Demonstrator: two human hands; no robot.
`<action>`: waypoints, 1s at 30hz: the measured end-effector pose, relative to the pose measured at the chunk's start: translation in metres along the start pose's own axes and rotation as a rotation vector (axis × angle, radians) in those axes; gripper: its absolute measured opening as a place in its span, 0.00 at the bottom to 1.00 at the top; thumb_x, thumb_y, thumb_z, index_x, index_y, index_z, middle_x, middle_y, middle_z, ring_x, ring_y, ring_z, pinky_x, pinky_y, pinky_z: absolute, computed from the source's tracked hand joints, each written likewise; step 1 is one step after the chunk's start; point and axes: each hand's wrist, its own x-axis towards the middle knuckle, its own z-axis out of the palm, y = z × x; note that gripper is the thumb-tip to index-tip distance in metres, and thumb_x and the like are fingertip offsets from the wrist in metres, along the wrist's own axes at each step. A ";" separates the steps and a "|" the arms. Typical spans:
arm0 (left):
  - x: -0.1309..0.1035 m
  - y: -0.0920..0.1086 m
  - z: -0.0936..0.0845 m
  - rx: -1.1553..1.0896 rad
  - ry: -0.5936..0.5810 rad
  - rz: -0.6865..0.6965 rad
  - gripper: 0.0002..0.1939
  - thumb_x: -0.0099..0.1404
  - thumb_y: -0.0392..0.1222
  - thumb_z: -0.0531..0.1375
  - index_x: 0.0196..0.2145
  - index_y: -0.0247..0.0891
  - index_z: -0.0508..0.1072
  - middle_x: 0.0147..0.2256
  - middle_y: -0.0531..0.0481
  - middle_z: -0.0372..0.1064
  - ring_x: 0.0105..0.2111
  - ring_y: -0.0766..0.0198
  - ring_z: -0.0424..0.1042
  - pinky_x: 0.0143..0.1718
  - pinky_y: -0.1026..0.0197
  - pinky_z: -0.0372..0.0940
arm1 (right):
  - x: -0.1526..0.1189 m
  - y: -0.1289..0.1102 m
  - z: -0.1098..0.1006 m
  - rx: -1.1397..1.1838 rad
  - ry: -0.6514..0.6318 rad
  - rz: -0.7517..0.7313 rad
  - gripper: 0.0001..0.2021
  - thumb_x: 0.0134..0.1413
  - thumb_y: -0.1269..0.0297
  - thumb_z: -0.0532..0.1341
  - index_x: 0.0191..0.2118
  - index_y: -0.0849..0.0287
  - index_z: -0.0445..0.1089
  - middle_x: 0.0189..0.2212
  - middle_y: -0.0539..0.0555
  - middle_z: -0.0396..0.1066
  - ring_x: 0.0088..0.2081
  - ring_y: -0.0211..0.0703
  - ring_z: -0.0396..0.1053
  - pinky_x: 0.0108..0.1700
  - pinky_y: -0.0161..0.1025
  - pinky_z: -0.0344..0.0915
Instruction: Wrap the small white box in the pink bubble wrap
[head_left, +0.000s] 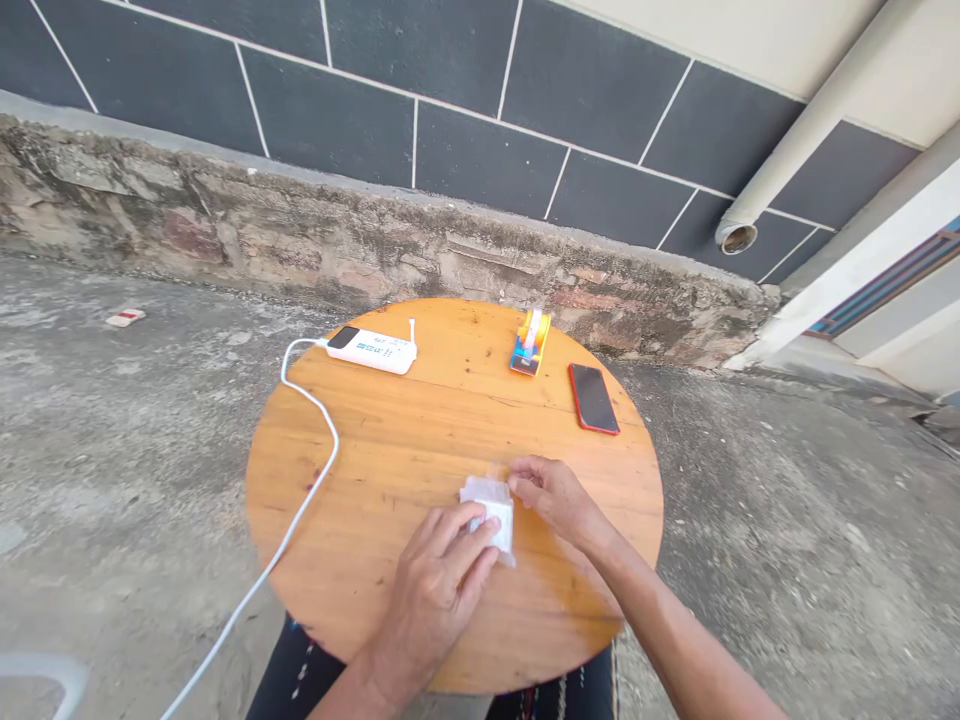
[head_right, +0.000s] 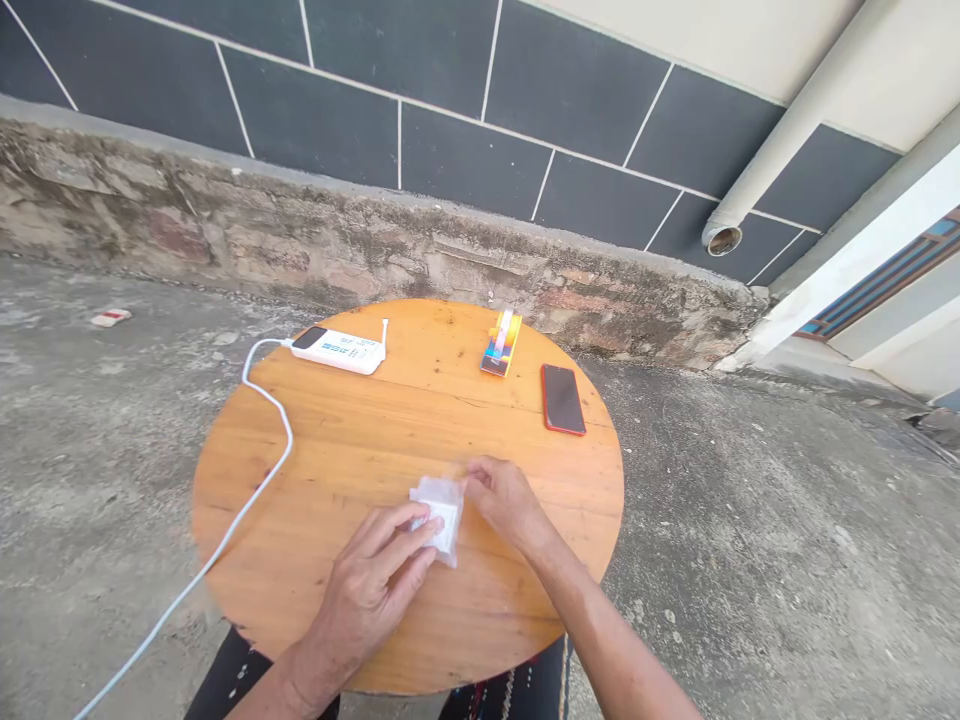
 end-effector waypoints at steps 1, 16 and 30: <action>0.000 0.000 0.000 -0.004 0.003 -0.001 0.14 0.65 0.30 0.55 0.47 0.39 0.69 0.44 0.44 0.67 0.40 0.60 0.67 0.41 0.56 0.66 | 0.001 -0.001 0.002 -0.026 -0.015 0.017 0.12 0.50 0.60 0.58 0.36 0.62 0.73 0.26 0.50 0.70 0.28 0.40 0.66 0.31 0.35 0.62; 0.000 0.000 0.003 -0.048 0.052 -0.007 0.12 0.65 0.30 0.55 0.45 0.38 0.71 0.43 0.45 0.68 0.38 0.59 0.66 0.39 0.55 0.66 | 0.012 -0.004 0.007 -0.075 -0.064 0.048 0.04 0.44 0.67 0.60 0.25 0.60 0.70 0.21 0.48 0.67 0.24 0.37 0.62 0.27 0.32 0.55; -0.001 -0.001 0.005 -0.060 0.033 -0.026 0.13 0.65 0.29 0.55 0.45 0.40 0.70 0.44 0.45 0.67 0.38 0.59 0.65 0.39 0.56 0.65 | 0.003 -0.010 0.020 0.315 0.051 0.079 0.22 0.46 0.61 0.61 0.48 0.60 0.59 0.33 0.53 0.71 0.34 0.43 0.69 0.37 0.39 0.64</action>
